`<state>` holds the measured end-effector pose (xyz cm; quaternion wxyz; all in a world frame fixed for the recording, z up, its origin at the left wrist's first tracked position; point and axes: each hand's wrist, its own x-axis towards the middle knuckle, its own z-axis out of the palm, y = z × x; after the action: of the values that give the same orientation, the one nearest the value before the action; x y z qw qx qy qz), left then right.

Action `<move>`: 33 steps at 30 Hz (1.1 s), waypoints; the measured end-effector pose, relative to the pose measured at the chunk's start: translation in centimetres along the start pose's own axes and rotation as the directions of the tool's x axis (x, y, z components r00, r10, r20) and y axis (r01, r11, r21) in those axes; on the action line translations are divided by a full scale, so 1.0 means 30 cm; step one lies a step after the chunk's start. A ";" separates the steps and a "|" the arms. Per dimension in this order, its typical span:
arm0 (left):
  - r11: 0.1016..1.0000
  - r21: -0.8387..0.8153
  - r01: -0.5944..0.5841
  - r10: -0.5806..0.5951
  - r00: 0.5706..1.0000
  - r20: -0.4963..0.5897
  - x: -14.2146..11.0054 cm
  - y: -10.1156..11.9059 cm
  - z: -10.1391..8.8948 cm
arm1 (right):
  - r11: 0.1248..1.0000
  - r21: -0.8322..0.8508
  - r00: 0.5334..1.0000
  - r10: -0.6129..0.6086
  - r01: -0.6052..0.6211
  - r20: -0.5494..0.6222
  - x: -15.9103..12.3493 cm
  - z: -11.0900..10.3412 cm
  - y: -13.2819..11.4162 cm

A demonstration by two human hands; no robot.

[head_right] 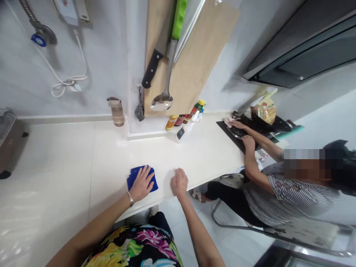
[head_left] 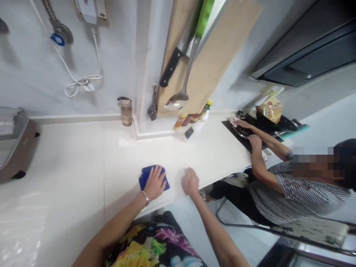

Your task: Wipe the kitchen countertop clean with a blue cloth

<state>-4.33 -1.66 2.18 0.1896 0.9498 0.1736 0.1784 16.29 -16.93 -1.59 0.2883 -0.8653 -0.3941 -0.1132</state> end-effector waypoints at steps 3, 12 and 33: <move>0.997 0.075 -0.019 0.013 0.997 0.074 -0.012 0.017 0.028 | 0.994 -0.102 0.998 0.053 -0.050 0.032 0.016 -0.033 0.131; 0.990 0.116 -0.075 0.059 0.989 0.138 -0.226 -0.045 -0.100 | 0.967 -0.190 0.984 0.177 -0.172 0.009 0.022 -0.020 0.209; 0.939 0.175 0.297 -0.277 0.952 -0.130 0.143 -0.676 -0.256 | 0.913 -0.329 0.959 0.275 -0.240 0.063 0.020 -0.021 0.206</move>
<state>-8.99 19.93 1.42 0.1118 0.9176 0.3364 0.1799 21.33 -20.17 -3.36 0.1355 -0.9497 -0.2680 -0.0893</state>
